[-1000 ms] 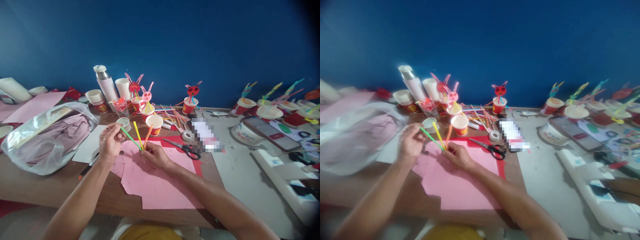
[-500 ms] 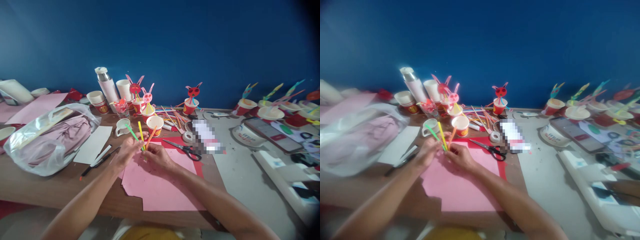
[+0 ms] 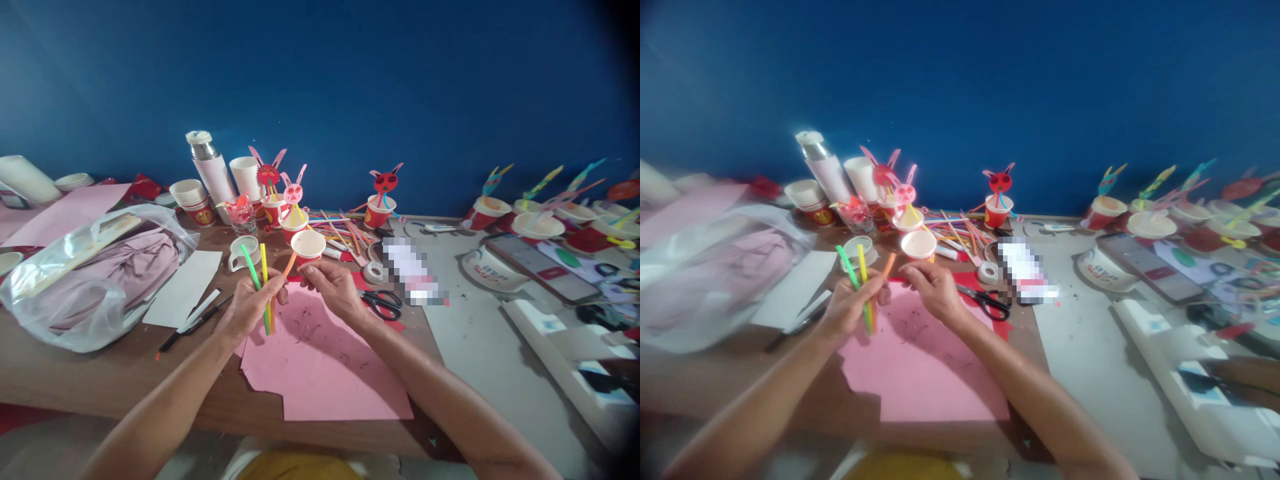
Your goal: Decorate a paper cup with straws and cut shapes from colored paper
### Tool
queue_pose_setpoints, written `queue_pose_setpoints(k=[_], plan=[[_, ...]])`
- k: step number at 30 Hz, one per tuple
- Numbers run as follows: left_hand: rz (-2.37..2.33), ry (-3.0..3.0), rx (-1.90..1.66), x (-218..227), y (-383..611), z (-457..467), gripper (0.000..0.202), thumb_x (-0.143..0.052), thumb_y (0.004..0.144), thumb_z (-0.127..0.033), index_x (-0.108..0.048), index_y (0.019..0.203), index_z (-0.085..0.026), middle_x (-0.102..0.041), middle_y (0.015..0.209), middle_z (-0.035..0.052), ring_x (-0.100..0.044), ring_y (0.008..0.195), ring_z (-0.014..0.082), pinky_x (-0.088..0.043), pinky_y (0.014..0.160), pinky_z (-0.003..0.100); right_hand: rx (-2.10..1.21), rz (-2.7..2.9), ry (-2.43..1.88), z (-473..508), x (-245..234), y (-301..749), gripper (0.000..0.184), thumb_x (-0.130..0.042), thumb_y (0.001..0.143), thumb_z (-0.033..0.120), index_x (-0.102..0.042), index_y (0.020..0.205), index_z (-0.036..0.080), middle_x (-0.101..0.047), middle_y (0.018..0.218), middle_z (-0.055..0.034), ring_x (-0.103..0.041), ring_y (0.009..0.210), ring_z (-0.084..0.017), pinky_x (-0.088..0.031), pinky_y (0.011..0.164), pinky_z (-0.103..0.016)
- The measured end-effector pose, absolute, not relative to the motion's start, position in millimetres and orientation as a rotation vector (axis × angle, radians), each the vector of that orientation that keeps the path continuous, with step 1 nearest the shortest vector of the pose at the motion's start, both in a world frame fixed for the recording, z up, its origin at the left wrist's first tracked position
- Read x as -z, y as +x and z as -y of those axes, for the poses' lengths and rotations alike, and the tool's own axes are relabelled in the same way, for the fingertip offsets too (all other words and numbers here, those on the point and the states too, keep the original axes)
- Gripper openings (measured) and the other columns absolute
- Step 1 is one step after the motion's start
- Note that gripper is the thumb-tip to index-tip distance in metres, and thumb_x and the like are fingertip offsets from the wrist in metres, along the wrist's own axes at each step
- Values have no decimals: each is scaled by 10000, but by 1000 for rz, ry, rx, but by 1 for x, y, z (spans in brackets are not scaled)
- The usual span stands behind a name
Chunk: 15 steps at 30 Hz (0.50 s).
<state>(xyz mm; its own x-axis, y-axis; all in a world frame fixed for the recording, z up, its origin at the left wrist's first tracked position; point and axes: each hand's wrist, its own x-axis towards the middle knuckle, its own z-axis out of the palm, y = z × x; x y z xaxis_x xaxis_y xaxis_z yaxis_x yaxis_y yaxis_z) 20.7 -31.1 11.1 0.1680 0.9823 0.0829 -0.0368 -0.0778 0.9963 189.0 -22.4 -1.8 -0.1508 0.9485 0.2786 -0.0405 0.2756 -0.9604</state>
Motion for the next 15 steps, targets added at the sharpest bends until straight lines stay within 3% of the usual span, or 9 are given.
queue_pose_setpoints(k=[6,12,15], plan=[[-1026,1292,-1072,-10,27,37,190,-594,771,-312,-576,661,-158,-540,492,-13,-525,497,121,-429,526,248,-1236,1330,-801,17,-1,191,251,-597,786,334,-640,988,191,-653,869,-28,-572,715,-118,-438,581,-214],[-1067,1305,-1020,-17,31,41,230,-587,775,-309,-563,604,-158,-533,494,-13,-474,423,90,-368,408,205,-1264,1368,-780,16,0,195,208,-622,774,335,-664,922,196,-652,878,-16,-558,704,-110,-431,602,-218],[-1029,1311,-1017,-16,32,42,215,-598,770,-309,-568,618,-160,-535,492,-13,-483,445,93,-387,442,210,-1257,1358,-793,14,2,195,180,-639,761,340,-663,849,185,-639,791,-4,-539,653,-100,-423,601,-222]])
